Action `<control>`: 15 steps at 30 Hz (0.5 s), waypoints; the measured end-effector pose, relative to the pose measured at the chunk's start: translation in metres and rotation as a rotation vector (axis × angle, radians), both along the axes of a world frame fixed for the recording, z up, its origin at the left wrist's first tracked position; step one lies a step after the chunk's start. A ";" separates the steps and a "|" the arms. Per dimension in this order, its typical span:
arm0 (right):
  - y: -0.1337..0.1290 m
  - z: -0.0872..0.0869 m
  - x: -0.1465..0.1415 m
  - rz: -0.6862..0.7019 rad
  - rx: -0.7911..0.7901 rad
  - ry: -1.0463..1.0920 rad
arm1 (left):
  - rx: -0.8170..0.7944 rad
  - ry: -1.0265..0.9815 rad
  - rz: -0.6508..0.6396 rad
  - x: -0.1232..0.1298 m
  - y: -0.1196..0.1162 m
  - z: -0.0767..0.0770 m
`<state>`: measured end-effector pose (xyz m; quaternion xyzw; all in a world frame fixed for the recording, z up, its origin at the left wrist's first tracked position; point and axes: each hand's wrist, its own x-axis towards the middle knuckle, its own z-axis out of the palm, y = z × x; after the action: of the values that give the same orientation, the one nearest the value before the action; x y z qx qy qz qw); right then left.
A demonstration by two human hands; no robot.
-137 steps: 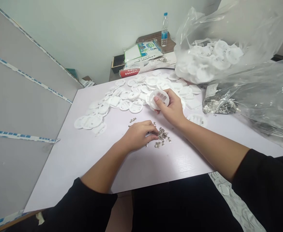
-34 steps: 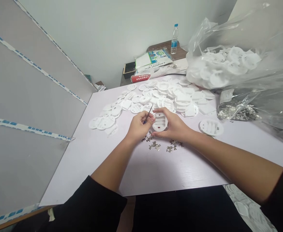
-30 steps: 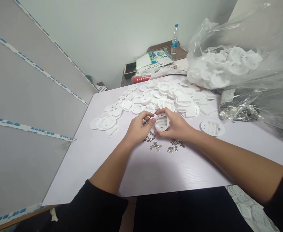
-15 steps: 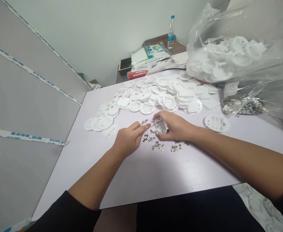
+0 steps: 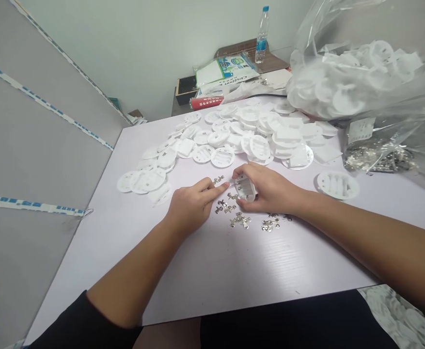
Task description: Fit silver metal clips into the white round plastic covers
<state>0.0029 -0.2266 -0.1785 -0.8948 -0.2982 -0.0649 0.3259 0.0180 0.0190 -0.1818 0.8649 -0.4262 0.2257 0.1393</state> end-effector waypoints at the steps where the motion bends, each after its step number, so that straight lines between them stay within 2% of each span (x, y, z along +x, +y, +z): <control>1: 0.000 0.000 0.000 0.001 0.002 -0.003 | 0.001 -0.002 0.000 0.000 0.000 0.000; 15: 0.000 0.000 -0.001 0.014 0.021 -0.008 | 0.013 -0.034 -0.030 0.000 0.000 0.003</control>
<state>0.0020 -0.2264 -0.1784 -0.8890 -0.3050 -0.0695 0.3343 0.0185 0.0185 -0.1788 0.8554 -0.4428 0.2354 0.1296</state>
